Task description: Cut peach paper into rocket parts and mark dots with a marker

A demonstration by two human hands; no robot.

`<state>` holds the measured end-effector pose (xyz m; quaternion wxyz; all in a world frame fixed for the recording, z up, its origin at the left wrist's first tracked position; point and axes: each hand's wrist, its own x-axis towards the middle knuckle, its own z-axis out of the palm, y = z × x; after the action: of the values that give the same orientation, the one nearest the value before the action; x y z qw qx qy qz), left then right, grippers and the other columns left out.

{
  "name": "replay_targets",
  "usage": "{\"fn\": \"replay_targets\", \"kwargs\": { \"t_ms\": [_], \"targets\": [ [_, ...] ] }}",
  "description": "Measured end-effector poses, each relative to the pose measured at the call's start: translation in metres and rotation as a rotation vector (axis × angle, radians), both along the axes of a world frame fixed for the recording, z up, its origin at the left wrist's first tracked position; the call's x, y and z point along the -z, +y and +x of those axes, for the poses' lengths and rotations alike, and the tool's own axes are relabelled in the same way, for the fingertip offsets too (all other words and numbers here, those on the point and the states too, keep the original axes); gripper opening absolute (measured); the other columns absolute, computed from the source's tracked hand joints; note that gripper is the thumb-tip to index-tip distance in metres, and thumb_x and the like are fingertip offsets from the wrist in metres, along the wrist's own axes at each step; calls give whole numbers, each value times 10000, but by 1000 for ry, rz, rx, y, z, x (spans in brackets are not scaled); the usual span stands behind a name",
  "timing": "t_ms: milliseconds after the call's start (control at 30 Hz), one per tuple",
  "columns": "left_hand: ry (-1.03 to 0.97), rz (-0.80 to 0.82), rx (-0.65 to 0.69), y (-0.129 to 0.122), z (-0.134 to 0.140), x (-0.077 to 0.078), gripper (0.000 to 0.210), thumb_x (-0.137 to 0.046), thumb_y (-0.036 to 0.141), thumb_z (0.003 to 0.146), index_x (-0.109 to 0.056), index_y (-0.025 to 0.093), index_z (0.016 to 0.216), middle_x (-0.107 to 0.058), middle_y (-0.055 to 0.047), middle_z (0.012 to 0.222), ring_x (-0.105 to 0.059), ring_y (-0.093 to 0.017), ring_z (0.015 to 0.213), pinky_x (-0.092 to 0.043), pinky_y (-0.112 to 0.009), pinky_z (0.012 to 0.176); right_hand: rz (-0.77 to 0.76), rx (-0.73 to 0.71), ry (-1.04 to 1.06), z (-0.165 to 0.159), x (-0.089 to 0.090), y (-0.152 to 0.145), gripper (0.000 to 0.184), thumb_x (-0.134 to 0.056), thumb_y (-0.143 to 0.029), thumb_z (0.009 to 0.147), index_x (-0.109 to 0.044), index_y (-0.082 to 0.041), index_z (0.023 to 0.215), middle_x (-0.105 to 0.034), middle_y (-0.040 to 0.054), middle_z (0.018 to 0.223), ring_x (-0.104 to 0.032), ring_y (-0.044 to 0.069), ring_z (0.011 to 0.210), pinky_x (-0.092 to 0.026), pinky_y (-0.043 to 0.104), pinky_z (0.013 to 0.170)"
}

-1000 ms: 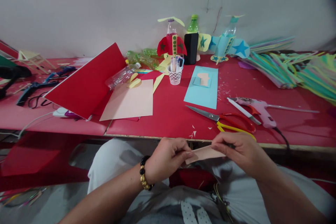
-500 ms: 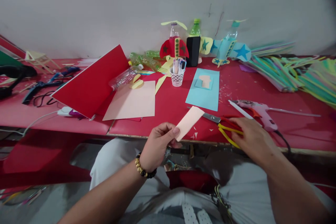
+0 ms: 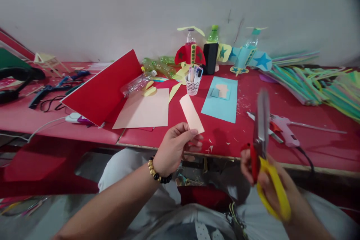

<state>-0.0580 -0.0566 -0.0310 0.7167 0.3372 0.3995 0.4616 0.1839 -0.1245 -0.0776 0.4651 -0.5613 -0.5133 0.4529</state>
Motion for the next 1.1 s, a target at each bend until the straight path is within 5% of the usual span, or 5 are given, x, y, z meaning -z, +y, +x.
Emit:
{"fn": "replay_targets", "kwargs": {
  "t_ms": [100,300,600,833,1100],
  "targets": [
    [-18,55,9,6,7,-7,187,-685,236,806,-520,162,757,-682,-13,727,-633,-91,601,-556,-223,599,45,-158,280,-19,23,-26,746,-504,-894,560,-590,-252,929,-557,32,842,-399,95,452,-394,277,415],
    [-85,39,-20,3,21,7,201,-704,225,780,-520,161,727,-656,18,681,-622,-75,587,-539,-197,593,-202,-302,352,-20,60,-56,605,-656,-656,709,-561,-345,1220,-573,61,1068,-553,174,740,-499,301,648],
    [-87,21,-16,-2,22,20,251,-733,255,744,-506,162,692,-620,34,628,-564,-59,524,-523,-197,554,-273,-253,300,-41,35,-52,678,-680,-658,685,-539,-340,1268,-567,38,903,-498,172,723,-475,291,625],
    [-76,15,32,-5,18,23,267,-736,263,744,-488,169,708,-602,46,606,-563,-63,513,-539,-216,559,-323,-228,318,-46,45,-41,792,-756,-719,500,-626,-252,1127,-555,38,840,-444,130,558,-433,272,469],
    [-40,5,25,-8,18,24,281,-739,304,745,-496,168,708,-598,43,591,-554,-57,492,-515,-191,536,-304,-200,322,-51,38,-46,781,-742,-687,573,-579,-265,1209,-546,32,817,-510,164,627,-460,281,533]
  ]
}}
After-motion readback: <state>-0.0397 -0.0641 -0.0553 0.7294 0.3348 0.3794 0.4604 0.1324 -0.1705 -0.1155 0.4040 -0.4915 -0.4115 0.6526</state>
